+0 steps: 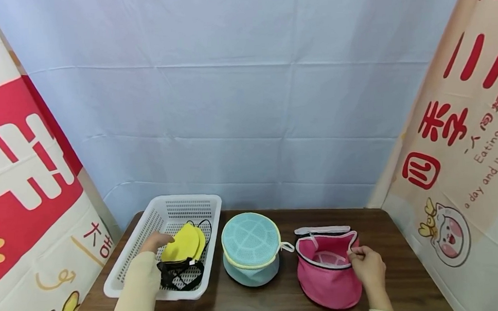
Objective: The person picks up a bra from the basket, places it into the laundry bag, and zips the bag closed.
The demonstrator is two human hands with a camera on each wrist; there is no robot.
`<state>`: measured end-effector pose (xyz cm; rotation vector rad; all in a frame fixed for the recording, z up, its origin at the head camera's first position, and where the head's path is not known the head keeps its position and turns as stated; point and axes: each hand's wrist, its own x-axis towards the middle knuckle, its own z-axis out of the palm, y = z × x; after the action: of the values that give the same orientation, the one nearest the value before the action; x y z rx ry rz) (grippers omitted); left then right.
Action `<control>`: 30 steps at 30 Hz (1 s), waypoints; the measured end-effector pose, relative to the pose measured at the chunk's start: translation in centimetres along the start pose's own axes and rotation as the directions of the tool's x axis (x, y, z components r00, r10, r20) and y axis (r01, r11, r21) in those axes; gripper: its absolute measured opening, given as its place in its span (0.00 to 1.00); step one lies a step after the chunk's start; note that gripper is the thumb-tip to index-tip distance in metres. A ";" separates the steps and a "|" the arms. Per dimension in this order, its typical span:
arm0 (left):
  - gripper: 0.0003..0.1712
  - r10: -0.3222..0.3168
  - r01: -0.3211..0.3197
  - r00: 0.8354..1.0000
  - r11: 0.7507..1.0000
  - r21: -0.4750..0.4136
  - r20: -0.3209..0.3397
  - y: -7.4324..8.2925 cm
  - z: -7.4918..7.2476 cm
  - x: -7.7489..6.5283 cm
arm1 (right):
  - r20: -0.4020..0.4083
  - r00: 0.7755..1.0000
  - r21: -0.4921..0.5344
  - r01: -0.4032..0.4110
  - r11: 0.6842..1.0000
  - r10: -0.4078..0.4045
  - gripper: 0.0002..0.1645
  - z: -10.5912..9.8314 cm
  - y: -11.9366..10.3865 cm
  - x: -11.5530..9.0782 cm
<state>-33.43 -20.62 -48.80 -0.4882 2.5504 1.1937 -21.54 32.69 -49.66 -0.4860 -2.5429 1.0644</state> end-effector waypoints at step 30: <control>0.30 -0.184 0.182 0.981 0.983 0.040 0.068 -1.7 0.6 1.1 | 0.075 0.991 0.041 -0.112 0.993 0.109 0.25 -0.7 0.9 1.8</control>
<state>-33.62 -21.34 -50.70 -0.6445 2.4018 1.0820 -22.66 34.49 -49.49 -0.5927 -2.5738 1.1969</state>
